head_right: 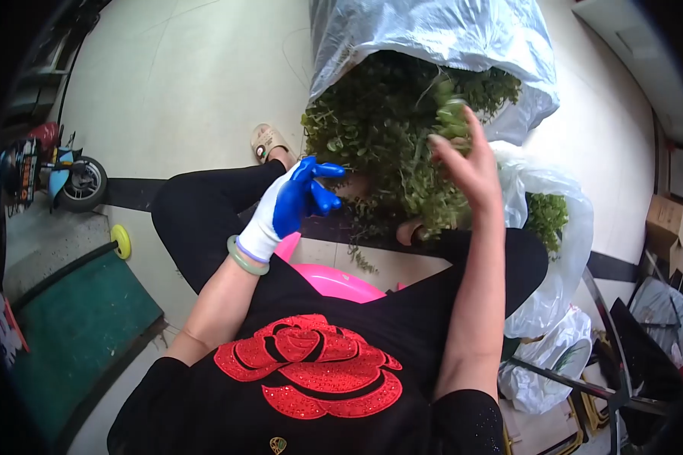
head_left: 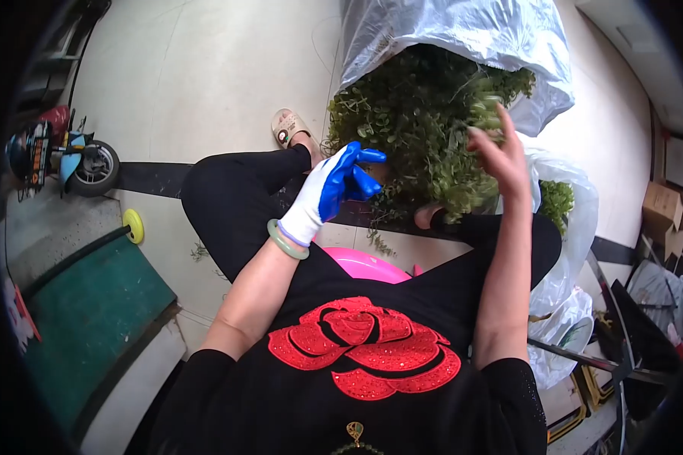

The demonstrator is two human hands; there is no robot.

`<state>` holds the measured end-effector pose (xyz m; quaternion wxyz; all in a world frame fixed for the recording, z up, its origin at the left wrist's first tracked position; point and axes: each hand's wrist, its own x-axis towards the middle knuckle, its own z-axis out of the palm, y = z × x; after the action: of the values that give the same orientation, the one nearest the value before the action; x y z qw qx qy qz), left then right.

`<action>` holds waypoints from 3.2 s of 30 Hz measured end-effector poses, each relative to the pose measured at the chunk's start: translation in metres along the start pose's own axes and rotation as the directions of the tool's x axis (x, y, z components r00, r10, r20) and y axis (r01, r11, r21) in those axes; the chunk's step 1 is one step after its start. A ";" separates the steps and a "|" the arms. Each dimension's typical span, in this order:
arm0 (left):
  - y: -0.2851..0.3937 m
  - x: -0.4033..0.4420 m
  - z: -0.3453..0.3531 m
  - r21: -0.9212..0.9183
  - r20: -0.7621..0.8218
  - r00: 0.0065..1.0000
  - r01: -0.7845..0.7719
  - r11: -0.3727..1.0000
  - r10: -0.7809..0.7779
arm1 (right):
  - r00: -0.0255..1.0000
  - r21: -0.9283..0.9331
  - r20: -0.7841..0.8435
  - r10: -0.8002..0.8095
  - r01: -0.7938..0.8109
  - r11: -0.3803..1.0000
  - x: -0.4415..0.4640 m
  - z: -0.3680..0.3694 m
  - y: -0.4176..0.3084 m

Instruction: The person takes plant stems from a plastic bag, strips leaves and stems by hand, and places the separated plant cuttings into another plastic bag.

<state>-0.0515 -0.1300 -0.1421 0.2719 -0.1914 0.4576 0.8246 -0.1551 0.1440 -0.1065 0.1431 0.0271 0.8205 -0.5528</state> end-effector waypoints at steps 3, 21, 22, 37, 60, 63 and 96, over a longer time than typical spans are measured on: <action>0.012 -0.032 -0.002 0.199 0.057 0.979 -0.202 0.959 0.194 | 0.993 0.285 0.024 -0.117 0.105 0.953 -0.036 -0.017 -0.038; 0.037 -0.152 0.079 0.631 0.071 0.907 -0.363 0.686 0.415 | 0.942 0.964 0.196 -0.272 -0.136 0.227 -0.159 0.019 -0.076; 0.043 -0.158 0.073 0.765 0.066 0.915 -0.302 0.569 0.397 | 0.949 0.950 0.224 -0.220 -0.163 0.264 -0.163 0.023 -0.076; 0.066 -0.130 0.077 0.931 0.254 0.843 -0.346 0.118 0.473 | 0.967 0.880 -0.253 -0.027 0.241 0.410 -0.134 -0.016 -0.006; 0.081 -0.142 0.114 0.730 0.626 0.768 -0.638 -0.244 -0.136 | 0.457 -0.295 0.694 -0.556 0.885 0.360 -0.146 -0.036 -0.066; 0.125 -0.162 0.077 0.957 0.286 0.957 -0.288 0.043 0.038 | 0.979 -0.867 0.185 -0.091 0.206 0.454 -0.135 -0.132 -0.011; 0.053 -0.097 0.102 0.187 0.300 0.936 -0.249 0.950 0.186 | 0.778 0.206 0.379 -0.502 0.458 0.865 -0.159 -0.030 -0.048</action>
<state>-0.0160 -0.0922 -0.0012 0.2596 0.0101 0.5224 0.8121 -0.0187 0.1708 -0.0108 0.1689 -0.2952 0.7201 -0.6048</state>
